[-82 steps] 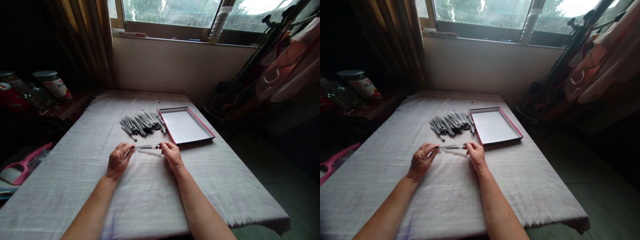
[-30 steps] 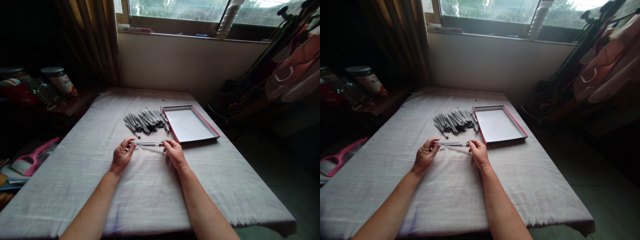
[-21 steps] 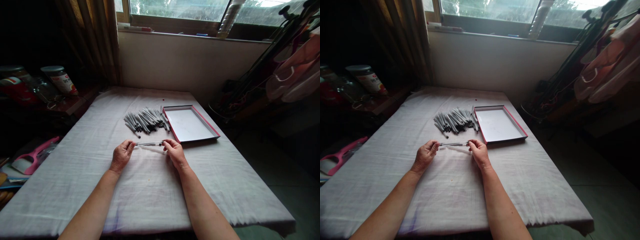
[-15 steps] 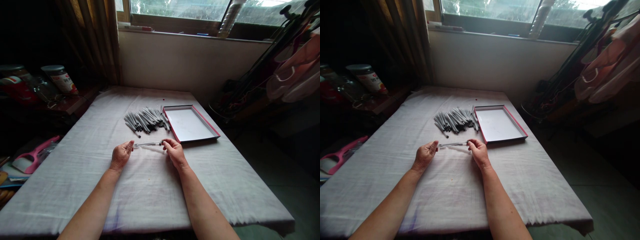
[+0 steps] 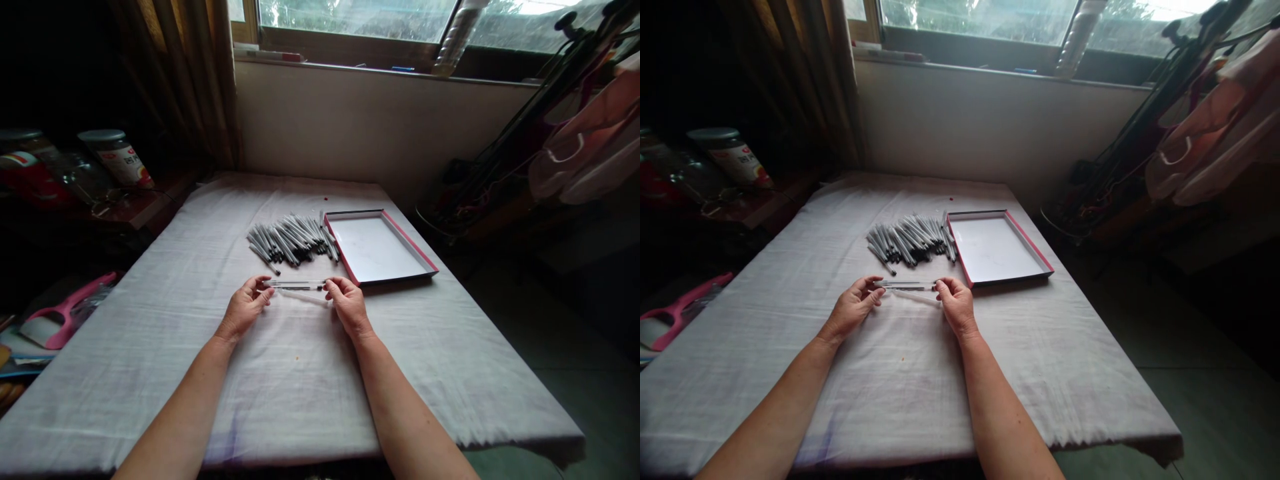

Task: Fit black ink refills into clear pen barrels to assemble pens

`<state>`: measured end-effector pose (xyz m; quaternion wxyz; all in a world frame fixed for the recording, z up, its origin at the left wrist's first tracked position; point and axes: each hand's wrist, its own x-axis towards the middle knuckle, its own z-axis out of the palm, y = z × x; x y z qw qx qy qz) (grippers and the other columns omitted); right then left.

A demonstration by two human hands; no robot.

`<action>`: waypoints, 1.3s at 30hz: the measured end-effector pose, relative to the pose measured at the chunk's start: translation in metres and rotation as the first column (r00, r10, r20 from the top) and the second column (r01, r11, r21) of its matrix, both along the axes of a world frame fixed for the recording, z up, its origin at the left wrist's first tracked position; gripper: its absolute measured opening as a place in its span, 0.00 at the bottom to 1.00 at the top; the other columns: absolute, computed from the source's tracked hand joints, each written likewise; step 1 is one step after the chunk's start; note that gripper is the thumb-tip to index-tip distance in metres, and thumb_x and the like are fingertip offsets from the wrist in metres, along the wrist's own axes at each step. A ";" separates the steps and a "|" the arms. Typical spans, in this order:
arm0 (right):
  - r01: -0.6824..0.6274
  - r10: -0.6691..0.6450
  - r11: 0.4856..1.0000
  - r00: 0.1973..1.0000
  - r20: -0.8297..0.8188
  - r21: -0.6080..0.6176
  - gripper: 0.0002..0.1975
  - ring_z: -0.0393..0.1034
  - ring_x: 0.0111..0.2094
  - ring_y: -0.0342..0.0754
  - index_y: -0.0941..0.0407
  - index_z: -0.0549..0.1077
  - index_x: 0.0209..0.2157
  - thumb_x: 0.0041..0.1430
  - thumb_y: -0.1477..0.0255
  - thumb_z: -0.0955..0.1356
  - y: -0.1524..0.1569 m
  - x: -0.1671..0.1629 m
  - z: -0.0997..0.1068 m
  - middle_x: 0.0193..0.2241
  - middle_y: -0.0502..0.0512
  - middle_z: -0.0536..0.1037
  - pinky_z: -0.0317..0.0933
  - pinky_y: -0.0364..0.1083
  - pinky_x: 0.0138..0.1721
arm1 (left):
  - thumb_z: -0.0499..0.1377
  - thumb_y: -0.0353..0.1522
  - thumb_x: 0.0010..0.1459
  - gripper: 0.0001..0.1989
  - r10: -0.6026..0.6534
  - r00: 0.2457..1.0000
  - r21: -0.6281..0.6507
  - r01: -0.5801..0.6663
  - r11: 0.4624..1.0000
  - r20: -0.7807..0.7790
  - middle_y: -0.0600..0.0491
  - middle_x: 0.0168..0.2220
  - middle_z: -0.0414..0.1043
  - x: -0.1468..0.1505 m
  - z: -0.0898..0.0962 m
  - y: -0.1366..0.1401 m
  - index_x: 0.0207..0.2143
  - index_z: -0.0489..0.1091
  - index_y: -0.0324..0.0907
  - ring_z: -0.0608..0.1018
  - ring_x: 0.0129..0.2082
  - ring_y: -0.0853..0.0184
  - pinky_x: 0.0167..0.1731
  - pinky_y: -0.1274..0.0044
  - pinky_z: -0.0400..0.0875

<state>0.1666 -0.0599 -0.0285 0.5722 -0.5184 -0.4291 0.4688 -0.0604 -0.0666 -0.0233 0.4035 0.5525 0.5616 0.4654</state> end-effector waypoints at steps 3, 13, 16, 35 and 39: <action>-0.003 0.003 1.000 1.000 0.006 -0.014 0.16 0.67 0.23 0.44 0.57 0.75 0.29 0.44 0.58 0.72 0.000 0.000 -0.001 0.23 0.52 0.77 0.62 0.44 0.26 | 0.63 0.50 0.47 0.26 0.027 1.000 0.027 -0.027 0.999 -0.010 0.52 0.30 0.75 0.001 0.000 0.000 0.40 0.73 0.39 0.75 0.24 0.70 0.26 0.77 0.71; 0.058 -0.058 0.998 0.998 0.026 0.017 0.15 0.68 0.25 0.45 0.57 0.76 0.31 0.46 0.60 0.71 0.004 0.010 -0.002 0.26 0.54 0.78 0.61 0.45 0.26 | 0.55 0.46 0.54 0.19 0.088 0.993 -0.100 -0.080 0.992 0.078 0.60 0.15 0.59 -0.007 0.007 -0.001 0.21 0.62 0.42 0.61 0.13 0.75 0.13 0.83 0.55; 0.026 -0.043 0.997 0.963 0.264 0.070 0.10 0.69 0.27 0.47 0.54 0.78 0.29 0.48 0.63 0.70 0.000 0.010 -0.005 0.27 0.53 0.79 0.63 0.48 0.33 | 0.55 0.45 0.53 0.17 0.097 0.988 -0.122 -0.082 0.989 0.121 0.60 0.17 0.60 -0.005 0.009 -0.001 0.21 0.61 0.42 0.61 0.13 0.76 0.11 0.83 0.53; -0.041 0.034 0.997 0.995 0.099 0.071 0.14 0.69 0.24 0.44 0.58 0.78 0.28 0.46 0.61 0.71 0.001 0.006 -0.006 0.24 0.54 0.78 0.64 0.44 0.28 | 0.56 0.48 0.54 0.19 0.043 0.999 -0.073 -0.043 0.996 -0.009 0.58 0.16 0.62 -0.015 -0.008 0.002 0.24 0.67 0.41 0.64 0.16 0.73 0.14 0.83 0.57; 0.135 -0.137 0.990 0.988 0.071 0.033 0.16 0.68 0.23 0.44 0.58 0.76 0.29 0.46 0.59 0.71 0.007 0.020 -0.005 0.24 0.53 0.77 0.63 0.43 0.25 | 0.57 0.45 0.52 0.17 0.265 0.964 0.014 -0.265 0.964 0.002 0.59 0.15 0.61 -0.036 -0.007 0.012 0.22 0.66 0.41 0.64 0.15 0.73 0.14 0.82 0.57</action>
